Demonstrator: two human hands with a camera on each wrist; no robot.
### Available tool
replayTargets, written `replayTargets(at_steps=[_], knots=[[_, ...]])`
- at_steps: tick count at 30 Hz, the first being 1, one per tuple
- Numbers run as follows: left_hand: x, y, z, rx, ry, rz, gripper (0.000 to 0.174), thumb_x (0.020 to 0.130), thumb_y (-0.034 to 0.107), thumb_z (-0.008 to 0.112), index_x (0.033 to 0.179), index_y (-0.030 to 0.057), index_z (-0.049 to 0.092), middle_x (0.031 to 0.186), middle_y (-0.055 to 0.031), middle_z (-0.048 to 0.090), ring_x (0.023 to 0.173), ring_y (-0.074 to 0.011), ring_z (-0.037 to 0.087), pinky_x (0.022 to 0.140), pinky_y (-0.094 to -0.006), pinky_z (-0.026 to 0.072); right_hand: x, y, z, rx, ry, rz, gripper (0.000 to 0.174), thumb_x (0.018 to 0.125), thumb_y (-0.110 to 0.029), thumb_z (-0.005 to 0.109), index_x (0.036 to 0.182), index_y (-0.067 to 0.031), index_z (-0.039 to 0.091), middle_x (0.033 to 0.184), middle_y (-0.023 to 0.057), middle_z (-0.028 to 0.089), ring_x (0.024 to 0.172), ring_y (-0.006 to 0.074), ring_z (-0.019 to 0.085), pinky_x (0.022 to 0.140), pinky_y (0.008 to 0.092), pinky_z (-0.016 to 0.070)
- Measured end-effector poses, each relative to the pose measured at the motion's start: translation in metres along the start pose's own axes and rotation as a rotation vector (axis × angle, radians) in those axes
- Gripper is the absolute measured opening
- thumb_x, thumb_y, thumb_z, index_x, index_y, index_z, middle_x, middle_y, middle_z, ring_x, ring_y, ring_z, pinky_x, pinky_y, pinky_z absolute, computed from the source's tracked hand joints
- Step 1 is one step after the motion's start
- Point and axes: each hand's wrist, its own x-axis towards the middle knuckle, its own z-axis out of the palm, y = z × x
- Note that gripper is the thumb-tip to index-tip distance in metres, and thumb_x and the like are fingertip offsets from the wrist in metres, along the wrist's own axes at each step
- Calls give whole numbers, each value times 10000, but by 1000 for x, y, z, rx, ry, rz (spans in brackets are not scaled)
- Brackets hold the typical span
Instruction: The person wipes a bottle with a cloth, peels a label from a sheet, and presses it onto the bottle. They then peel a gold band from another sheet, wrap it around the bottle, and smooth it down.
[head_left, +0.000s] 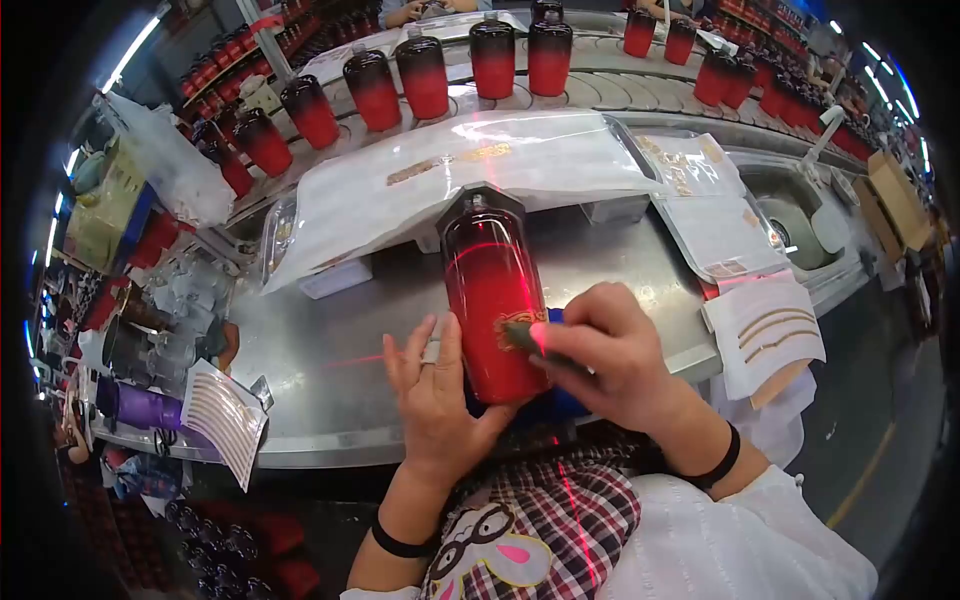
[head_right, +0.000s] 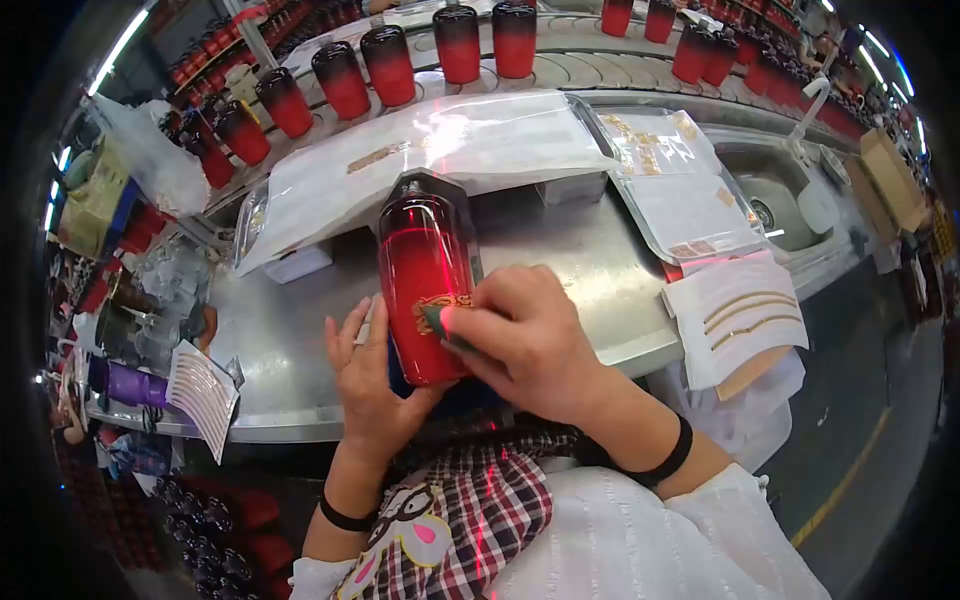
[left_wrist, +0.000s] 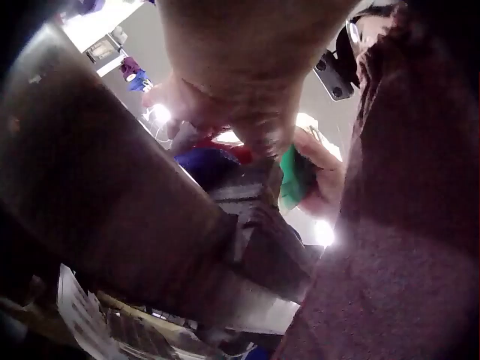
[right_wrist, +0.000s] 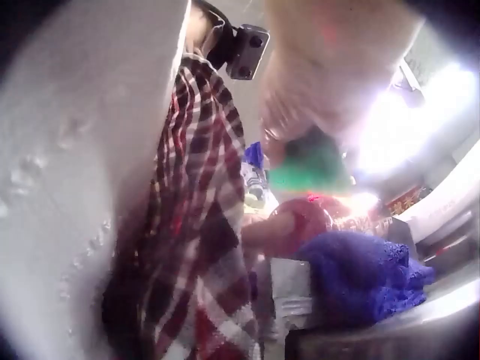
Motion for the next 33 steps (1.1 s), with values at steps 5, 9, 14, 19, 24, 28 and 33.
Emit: replayTargets(at_steps=[5,9,14,19,24,28,33], knots=[[-2,1,-2,-90,-60,-31,958,781,458,770,1449,-82,344,1374,-235,500,1346,-399,389,1141,-600,187,-2,-6,-9,379,-110,225,248,796,-123,773,1007,-52,665,823,95,575,697,245,586,605,329,461],[0,7,-1,-473,-74,-191,986,830,425,744,1496,-79,222,1427,-267,425,1376,-429,323,1144,-538,220,-12,8,-4,646,40,677,200,905,-171,716,1011,-13,656,814,32,643,718,83,588,606,242,465],[15,14,17,-673,-12,-394,939,873,360,714,1503,-88,180,1444,-293,373,1346,-417,368,1122,-471,294,-17,10,7,667,75,704,202,928,-178,702,990,5,642,796,4,646,700,37,557,595,213,461],[21,14,20,-827,-12,-467,870,897,262,680,1508,-89,171,1443,-271,384,1326,-344,426,1113,-425,330,-19,15,7,626,64,690,194,926,-169,700,979,8,639,788,9,637,693,45,549,596,224,457],[28,18,12,-1098,-28,-538,836,904,179,648,1523,-78,147,1468,-228,383,1326,-271,436,1103,-383,357,-18,14,6,629,71,668,186,930,-165,696,972,6,636,776,6,627,684,47,543,587,225,451],[27,7,10,-1290,-96,-580,819,929,181,628,1527,-78,132,1451,-204,417,1301,-244,463,1096,-360,365,-18,14,5,718,112,682,184,936,-166,690,978,5,634,781,8,631,678,47,549,581,227,452],[28,5,11,-1279,-90,-539,779,972,230,601,1532,-61,144,1408,-191,463,1278,-231,482,1086,-354,371,-14,10,4,756,48,699,183,933,-163,690,975,6,637,785,16,637,668,51,554,575,230,455]])
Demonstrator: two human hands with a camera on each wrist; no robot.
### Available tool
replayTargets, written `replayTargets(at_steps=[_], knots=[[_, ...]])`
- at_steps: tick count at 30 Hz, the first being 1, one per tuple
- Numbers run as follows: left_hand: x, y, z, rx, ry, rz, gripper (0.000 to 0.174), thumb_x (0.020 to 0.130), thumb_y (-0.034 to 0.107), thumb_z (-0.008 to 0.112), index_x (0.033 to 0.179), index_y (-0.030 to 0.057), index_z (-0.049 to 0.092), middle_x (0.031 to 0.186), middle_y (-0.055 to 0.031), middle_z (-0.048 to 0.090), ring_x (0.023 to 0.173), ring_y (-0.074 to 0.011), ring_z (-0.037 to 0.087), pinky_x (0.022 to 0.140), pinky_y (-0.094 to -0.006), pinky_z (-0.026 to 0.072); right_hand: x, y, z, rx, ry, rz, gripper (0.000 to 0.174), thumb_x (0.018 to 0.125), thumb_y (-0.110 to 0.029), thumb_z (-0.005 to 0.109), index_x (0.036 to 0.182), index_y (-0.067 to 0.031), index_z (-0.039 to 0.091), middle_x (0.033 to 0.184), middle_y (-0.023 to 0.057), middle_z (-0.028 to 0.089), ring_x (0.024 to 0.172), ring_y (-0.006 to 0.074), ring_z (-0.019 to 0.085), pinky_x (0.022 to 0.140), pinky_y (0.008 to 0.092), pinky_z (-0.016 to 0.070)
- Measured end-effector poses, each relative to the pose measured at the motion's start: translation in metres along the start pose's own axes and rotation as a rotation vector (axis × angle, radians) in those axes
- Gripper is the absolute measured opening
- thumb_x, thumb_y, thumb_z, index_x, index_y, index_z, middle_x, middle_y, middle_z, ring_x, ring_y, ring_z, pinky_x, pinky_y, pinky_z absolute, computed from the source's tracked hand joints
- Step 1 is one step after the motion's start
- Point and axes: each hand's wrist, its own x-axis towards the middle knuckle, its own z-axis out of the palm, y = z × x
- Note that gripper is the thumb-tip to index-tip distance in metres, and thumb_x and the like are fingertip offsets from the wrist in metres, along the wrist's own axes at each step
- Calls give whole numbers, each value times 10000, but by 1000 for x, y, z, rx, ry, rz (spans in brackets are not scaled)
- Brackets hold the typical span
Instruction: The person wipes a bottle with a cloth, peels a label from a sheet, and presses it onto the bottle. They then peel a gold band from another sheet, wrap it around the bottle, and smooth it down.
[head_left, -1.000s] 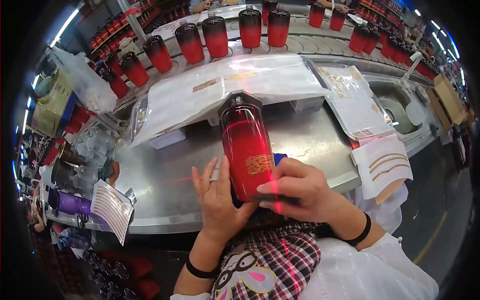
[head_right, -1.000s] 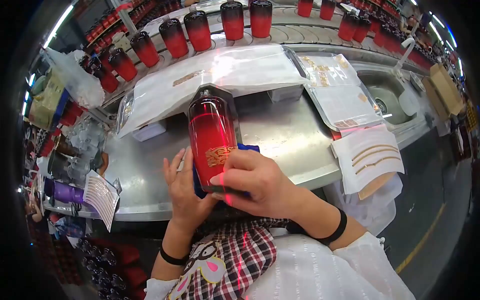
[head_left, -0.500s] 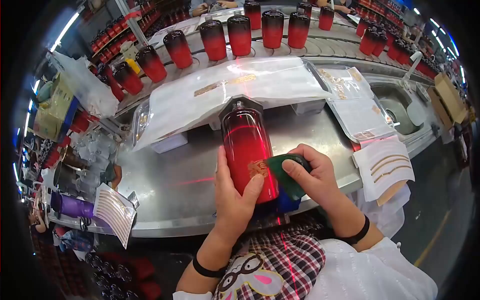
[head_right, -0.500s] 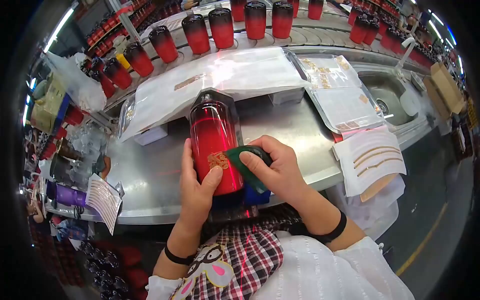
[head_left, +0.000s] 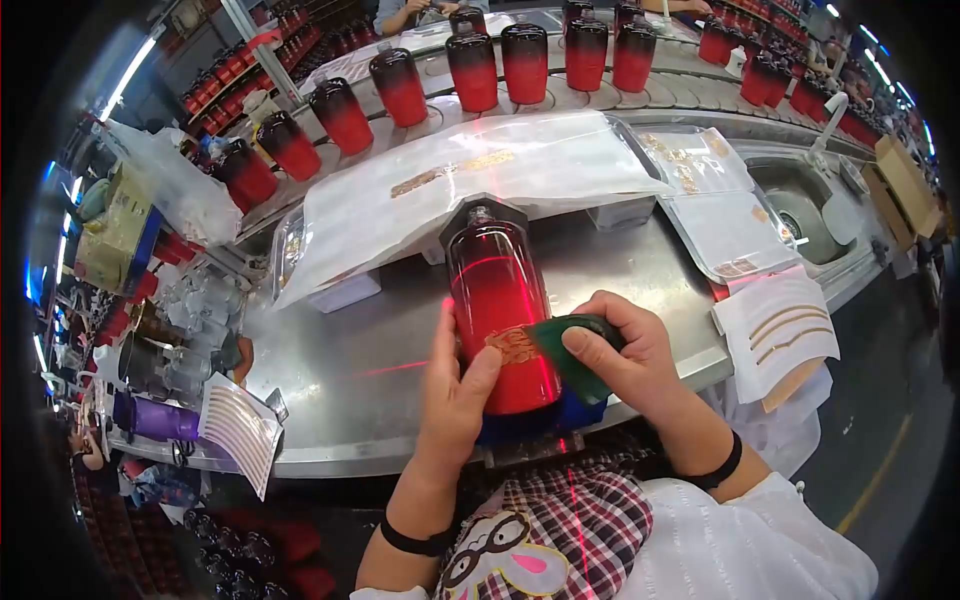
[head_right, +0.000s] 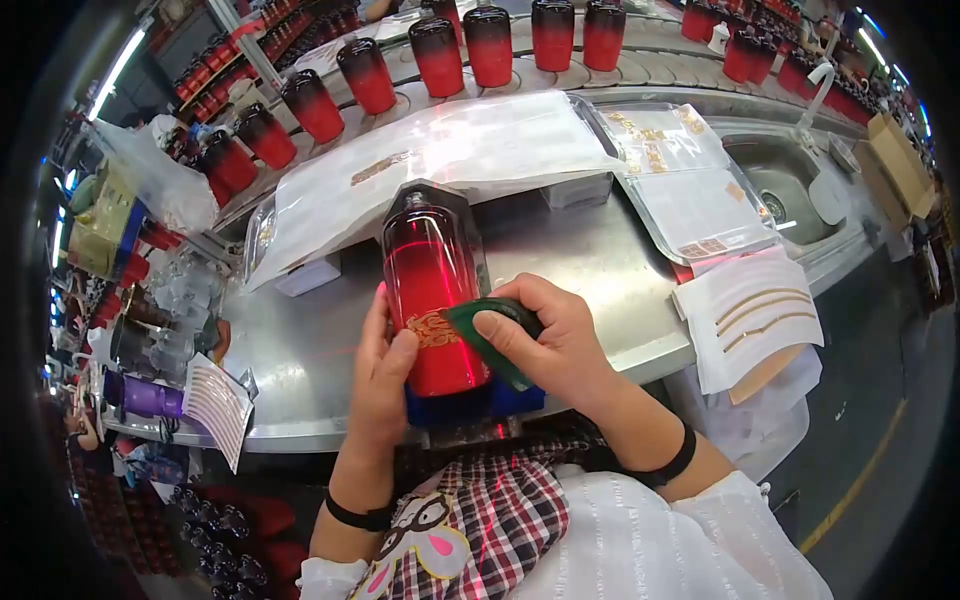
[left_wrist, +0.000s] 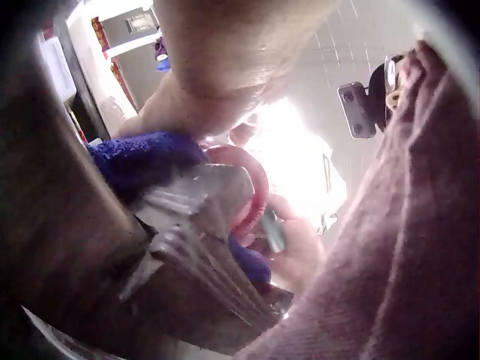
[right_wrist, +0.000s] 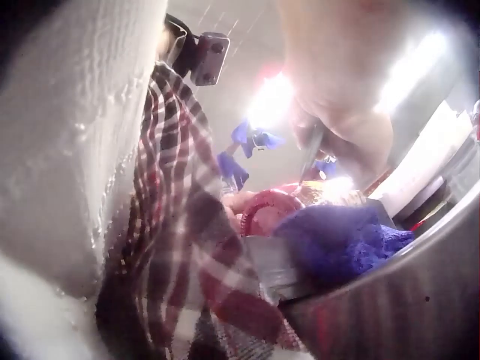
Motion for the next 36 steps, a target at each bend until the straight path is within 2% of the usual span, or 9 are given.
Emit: replayTargets(at_steps=[1,10,16,22,25,33,36], knots=[[0,-3,1,69,19,13,771,977,239,597,1532,-58,150,1403,-189,468,1273,-228,485,1084,-353,373,0,0,0,-26,1,-18,183,930,-162,692,973,7,638,783,19,637,667,52,554,576,231,456],[2,4,9,-34,42,-12,721,976,208,590,1514,-65,194,1388,-176,487,1241,-205,507,1042,-337,415,0,5,-1,-73,17,-32,189,917,-159,700,968,14,644,789,35,633,671,58,553,580,237,460],[1,3,7,-34,38,-2,698,970,169,560,1513,-70,192,1387,-180,489,1247,-207,504,1054,-340,405,0,6,-1,-88,15,-54,190,919,-160,697,967,17,643,798,36,632,676,58,554,586,235,460],[3,4,8,-77,45,-8,728,958,198,593,1508,-74,201,1373,-181,497,1231,-214,516,1047,-341,411,0,6,-2,-71,14,-31,194,925,-164,691,965,19,642,789,34,630,675,57,554,583,234,459],[7,7,11,52,45,-24,723,953,207,608,1495,-78,226,1348,-178,514,1202,-214,536,1026,-337,428,0,7,-2,-70,15,-31,197,926,-167,691,964,20,641,778,33,630,671,57,553,581,233,459],[9,6,11,19,78,-37,673,949,199,610,1466,-80,280,1317,-167,536,1171,-201,554,1000,-332,448,1,8,-2,-127,26,-79,196,924,-167,695,958,19,643,774,45,637,657,62,555,574,240,462],[9,6,11,36,82,-32,671,952,205,610,1464,-80,283,1315,-167,538,1167,-201,556,1001,-332,447,0,6,-1,-83,26,-43,201,919,-170,700,956,20,644,773,44,637,669,65,559,584,244,464]])
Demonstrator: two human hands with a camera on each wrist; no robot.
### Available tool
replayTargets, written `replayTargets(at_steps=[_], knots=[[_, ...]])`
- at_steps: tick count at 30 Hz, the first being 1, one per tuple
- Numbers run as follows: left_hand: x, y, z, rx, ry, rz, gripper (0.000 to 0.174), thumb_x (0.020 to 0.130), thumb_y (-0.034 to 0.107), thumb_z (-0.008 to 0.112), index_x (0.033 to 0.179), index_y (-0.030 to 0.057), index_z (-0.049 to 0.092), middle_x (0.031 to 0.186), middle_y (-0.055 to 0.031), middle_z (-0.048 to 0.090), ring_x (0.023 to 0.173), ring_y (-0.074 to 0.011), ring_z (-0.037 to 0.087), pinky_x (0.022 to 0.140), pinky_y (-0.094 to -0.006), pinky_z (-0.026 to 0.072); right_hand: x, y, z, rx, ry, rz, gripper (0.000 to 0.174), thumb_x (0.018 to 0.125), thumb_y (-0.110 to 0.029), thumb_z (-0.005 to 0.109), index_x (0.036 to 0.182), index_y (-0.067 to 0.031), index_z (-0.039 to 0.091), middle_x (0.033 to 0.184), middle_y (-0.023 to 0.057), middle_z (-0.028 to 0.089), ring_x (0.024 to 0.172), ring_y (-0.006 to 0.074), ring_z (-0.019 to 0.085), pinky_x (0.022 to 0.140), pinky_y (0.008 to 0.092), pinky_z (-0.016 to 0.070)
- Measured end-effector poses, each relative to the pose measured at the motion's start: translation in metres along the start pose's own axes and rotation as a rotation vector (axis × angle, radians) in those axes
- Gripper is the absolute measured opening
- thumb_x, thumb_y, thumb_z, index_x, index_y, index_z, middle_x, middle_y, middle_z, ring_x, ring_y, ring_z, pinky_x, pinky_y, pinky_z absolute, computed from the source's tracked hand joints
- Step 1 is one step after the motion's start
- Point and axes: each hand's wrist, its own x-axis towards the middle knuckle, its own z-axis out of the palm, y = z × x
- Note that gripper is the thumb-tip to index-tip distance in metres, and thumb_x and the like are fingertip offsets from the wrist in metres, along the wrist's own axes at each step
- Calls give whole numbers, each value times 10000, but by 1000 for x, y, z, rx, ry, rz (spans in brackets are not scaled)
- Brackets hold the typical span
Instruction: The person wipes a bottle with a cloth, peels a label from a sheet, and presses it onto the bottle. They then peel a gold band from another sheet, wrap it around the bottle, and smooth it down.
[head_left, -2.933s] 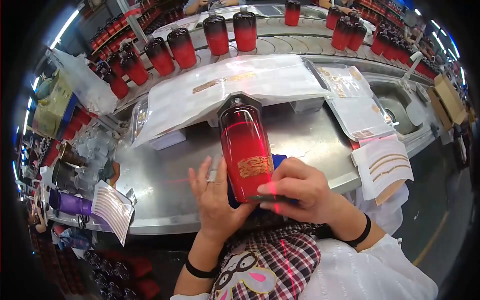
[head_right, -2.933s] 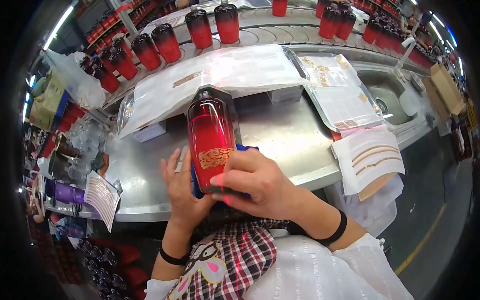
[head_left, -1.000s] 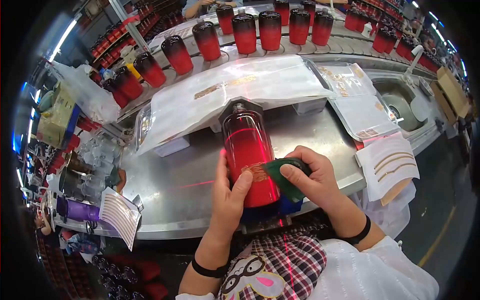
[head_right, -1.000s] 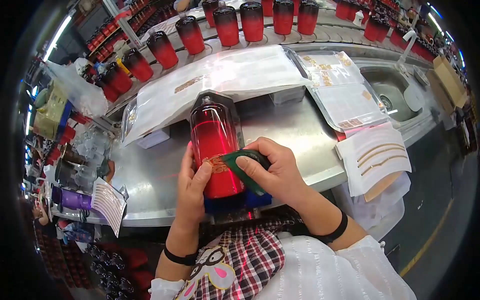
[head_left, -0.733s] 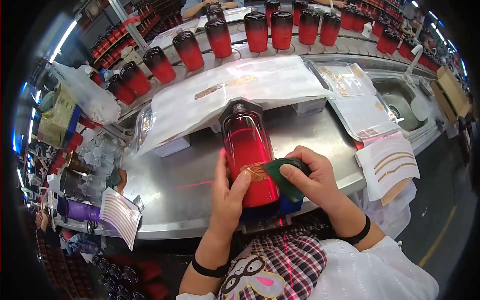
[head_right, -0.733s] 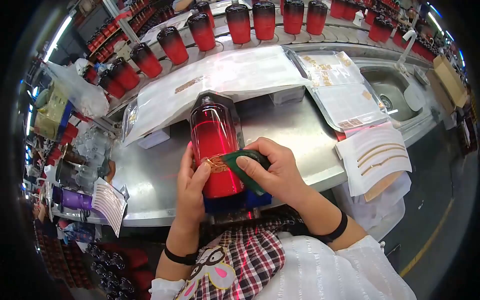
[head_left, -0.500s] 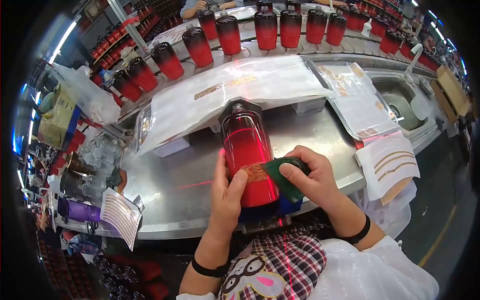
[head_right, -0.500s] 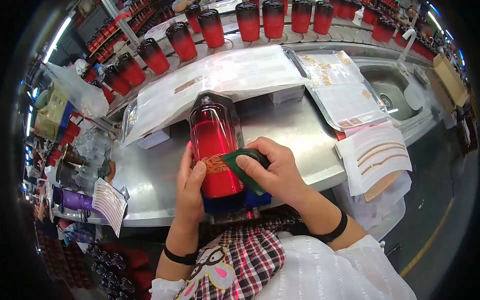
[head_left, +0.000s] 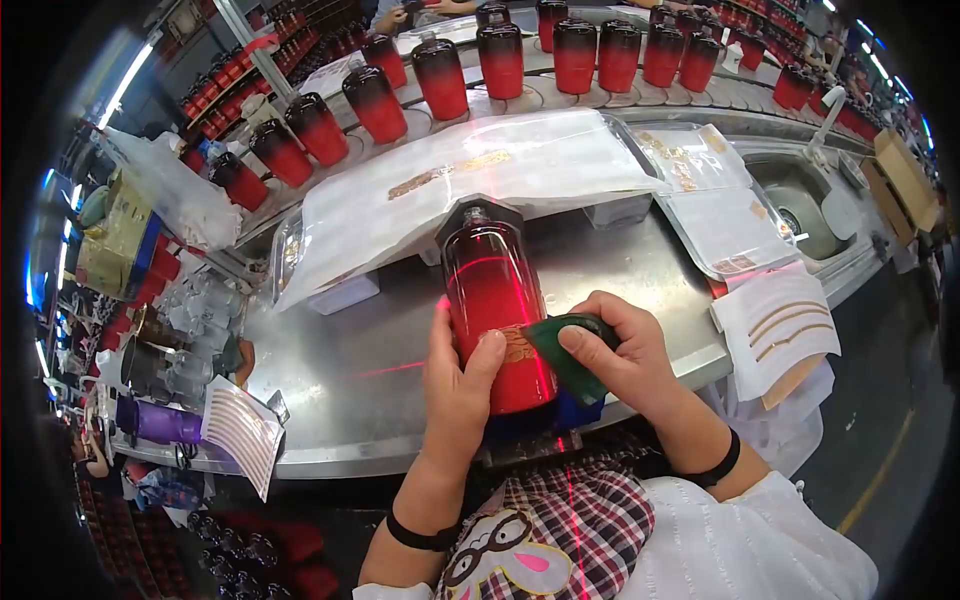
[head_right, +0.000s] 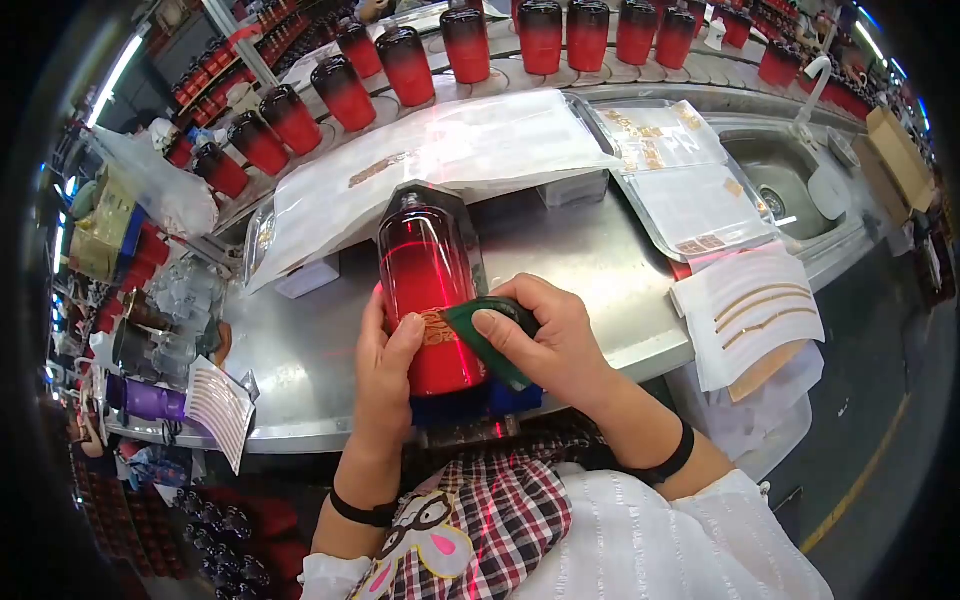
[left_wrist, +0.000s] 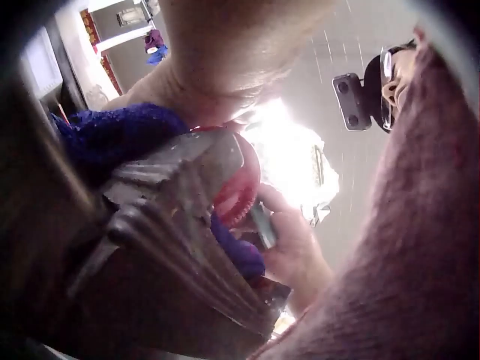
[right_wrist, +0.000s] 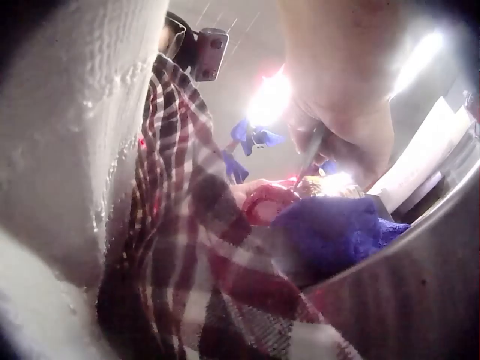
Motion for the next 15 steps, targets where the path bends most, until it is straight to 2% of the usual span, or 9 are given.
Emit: replayTargets(at_steps=[4,13,15], knots=[[1,-5,-1,32,4,51,658,956,214,610,1456,-77,298,1303,-161,545,1152,-193,558,995,-329,448,0,1,1,-12,6,-14,204,918,-170,701,959,22,644,784,45,637,685,69,563,597,245,467],[0,2,3,17,-6,29,641,970,220,593,1461,-68,297,1294,-155,547,1149,-190,560,991,-324,451,0,4,0,-17,27,-9,200,917,-169,703,965,18,649,800,48,644,693,73,569,606,245,471],[0,0,2,-41,-2,9,640,978,210,579,1472,-67,280,1316,-168,540,1203,-199,524,1018,-328,429,0,4,0,-8,30,-8,201,917,-171,704,965,17,651,802,49,646,693,73,571,608,247,472]])
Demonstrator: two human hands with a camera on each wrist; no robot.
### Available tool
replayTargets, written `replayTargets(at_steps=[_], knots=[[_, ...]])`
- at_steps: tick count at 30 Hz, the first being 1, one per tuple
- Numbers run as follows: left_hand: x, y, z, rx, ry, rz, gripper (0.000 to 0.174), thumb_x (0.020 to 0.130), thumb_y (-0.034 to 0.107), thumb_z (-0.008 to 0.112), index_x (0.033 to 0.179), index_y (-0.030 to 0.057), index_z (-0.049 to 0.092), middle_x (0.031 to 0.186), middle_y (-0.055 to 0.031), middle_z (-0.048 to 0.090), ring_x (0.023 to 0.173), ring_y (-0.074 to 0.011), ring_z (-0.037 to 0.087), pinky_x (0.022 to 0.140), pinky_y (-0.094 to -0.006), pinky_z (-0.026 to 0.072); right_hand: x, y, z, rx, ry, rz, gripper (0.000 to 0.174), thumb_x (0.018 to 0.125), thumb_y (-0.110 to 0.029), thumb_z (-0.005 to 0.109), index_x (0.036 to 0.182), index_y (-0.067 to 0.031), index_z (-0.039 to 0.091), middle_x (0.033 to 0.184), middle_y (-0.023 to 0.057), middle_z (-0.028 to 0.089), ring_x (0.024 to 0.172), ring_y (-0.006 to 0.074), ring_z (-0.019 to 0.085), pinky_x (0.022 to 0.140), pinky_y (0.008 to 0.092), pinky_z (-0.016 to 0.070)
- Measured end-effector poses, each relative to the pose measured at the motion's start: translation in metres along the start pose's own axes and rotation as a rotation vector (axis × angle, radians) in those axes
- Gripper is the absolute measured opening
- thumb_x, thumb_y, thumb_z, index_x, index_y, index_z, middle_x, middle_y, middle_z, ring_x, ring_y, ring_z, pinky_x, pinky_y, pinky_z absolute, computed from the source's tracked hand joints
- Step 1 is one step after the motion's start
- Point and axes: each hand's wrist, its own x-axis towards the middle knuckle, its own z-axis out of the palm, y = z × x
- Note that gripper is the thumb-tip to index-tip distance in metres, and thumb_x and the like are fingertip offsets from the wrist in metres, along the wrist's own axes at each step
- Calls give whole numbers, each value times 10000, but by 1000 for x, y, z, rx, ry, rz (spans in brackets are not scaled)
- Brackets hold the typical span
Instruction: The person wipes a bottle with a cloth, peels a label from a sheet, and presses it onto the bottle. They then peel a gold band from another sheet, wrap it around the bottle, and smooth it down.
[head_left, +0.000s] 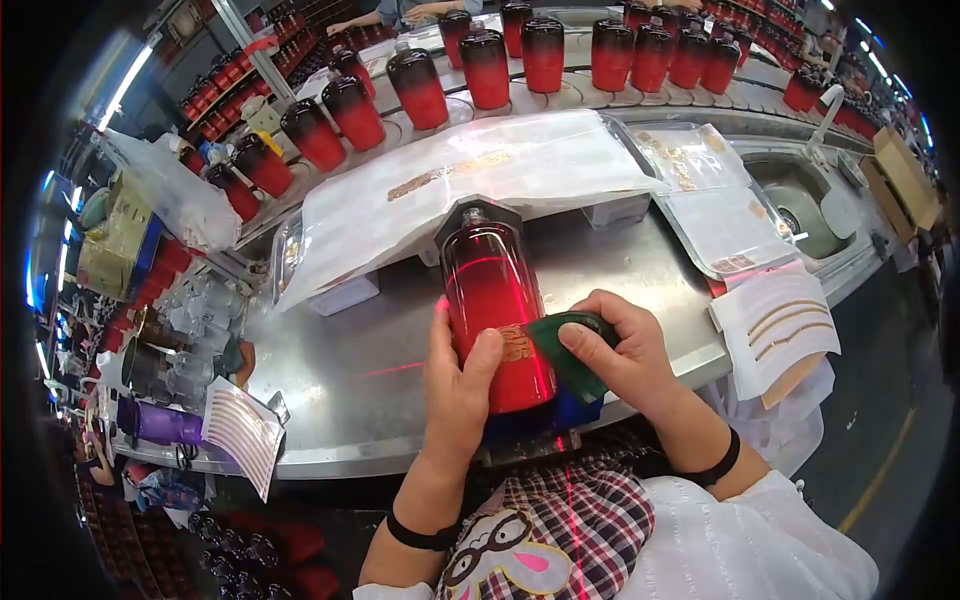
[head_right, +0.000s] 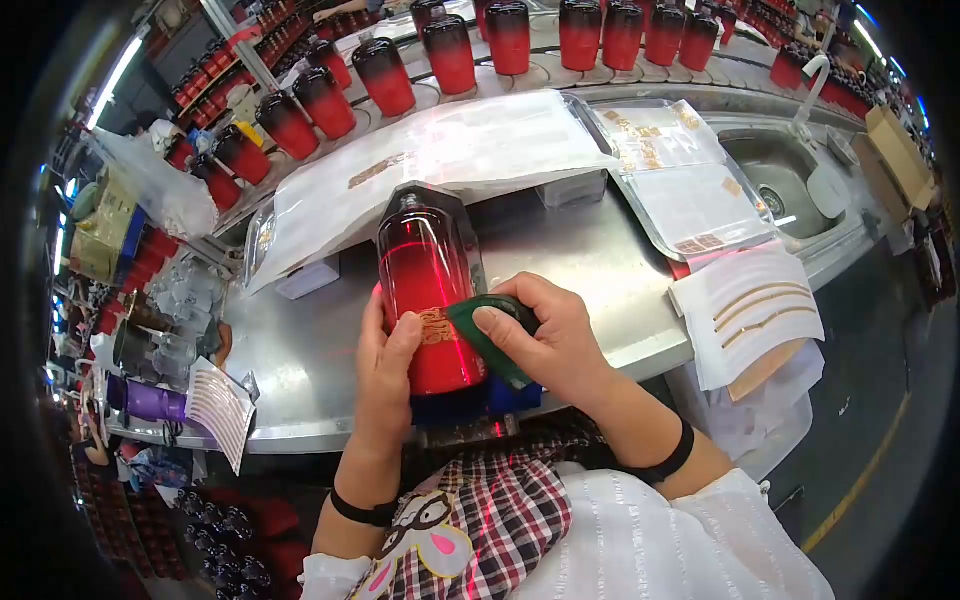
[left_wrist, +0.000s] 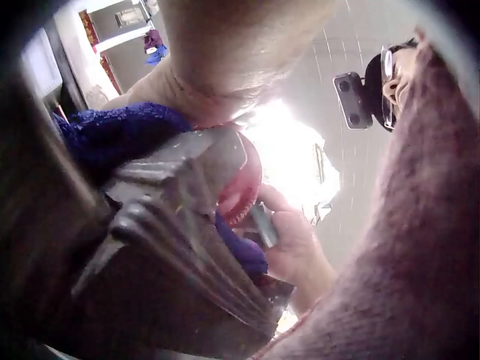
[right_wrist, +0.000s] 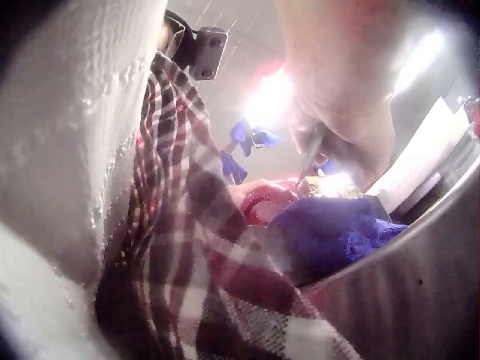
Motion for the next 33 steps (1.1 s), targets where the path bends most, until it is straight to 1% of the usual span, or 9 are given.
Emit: replayTargets(at_steps=[4,7,10,14,21,24,27,30,33], knots=[[-11,-15,2,133,239,181,590,1002,301,507,1459,-40,357,1356,-159,548,1310,-256,461,1113,-389,336,0,0,-2,-31,-7,19,200,915,-169,705,966,17,653,804,54,648,698,78,576,616,251,478],[-33,16,0,1092,-34,667,555,994,352,529,1413,-8,474,1390,-160,551,1368,-337,400,1188,-512,151,-2,0,-4,-54,3,6,201,913,-170,704,965,18,653,805,56,650,698,82,578,617,253,479],[-39,11,10,1396,-162,748,514,991,439,491,1340,74,591,1364,-97,587,1348,-362,416,1183,-587,71,1,3,-2,-35,2,-16,203,913,-173,704,963,17,653,804,55,651,696,83,576,613,252,476],[-32,2,-5,1360,-58,781,518,1009,479,438,1341,116,601,1333,-67,620,1323,-337,442,1179,-593,91,0,2,-5,-21,-4,17,207,916,-180,705,964,15,654,801,50,649,695,76,570,608,247,471],[-37,-15,-18,1148,32,698,611,1031,475,369,1375,-7,521,1373,-171,567,1337,-350,432,1185,-554,108,0,4,-5,-19,3,12,211,918,-186,705,960,14,652,782,40,641,693,68,562,604,244,468],[-41,-14,-20,1070,106,698,625,977,525,476,1391,61,538,1376,-112,575,1314,-353,443,1177,-574,112,-3,1,-7,-70,-1,24,215,915,-189,709,963,14,653,775,41,637,696,71,565,608,247,470],[-44,8,-2,1398,-86,790,651,921,486,593,1370,18,524,1346,-131,588,1384,-339,370,1180,-583,94,-6,5,-8,-17,28,45,217,910,-188,713,958,15,653,767,44,634,697,75,569,612,252,472],[-31,11,9,1524,-211,830,656,827,417,718,1354,66,548,1329,-98,606,1398,-326,344,1172,-613,84,-5,7,-9,-103,48,-27,217,908,-185,715,950,18,650,778,46,635,702,76,571,615,253,473],[-28,7,2,1467,-120,786,679,782,422,746,1364,132,551,1311,-63,622,1354,-316,397,1160,-634,89,-5,5,-13,-84,61,-27,223,908,-187,716,949,21,648,798,47,638,710,74,572,616,249,471]])
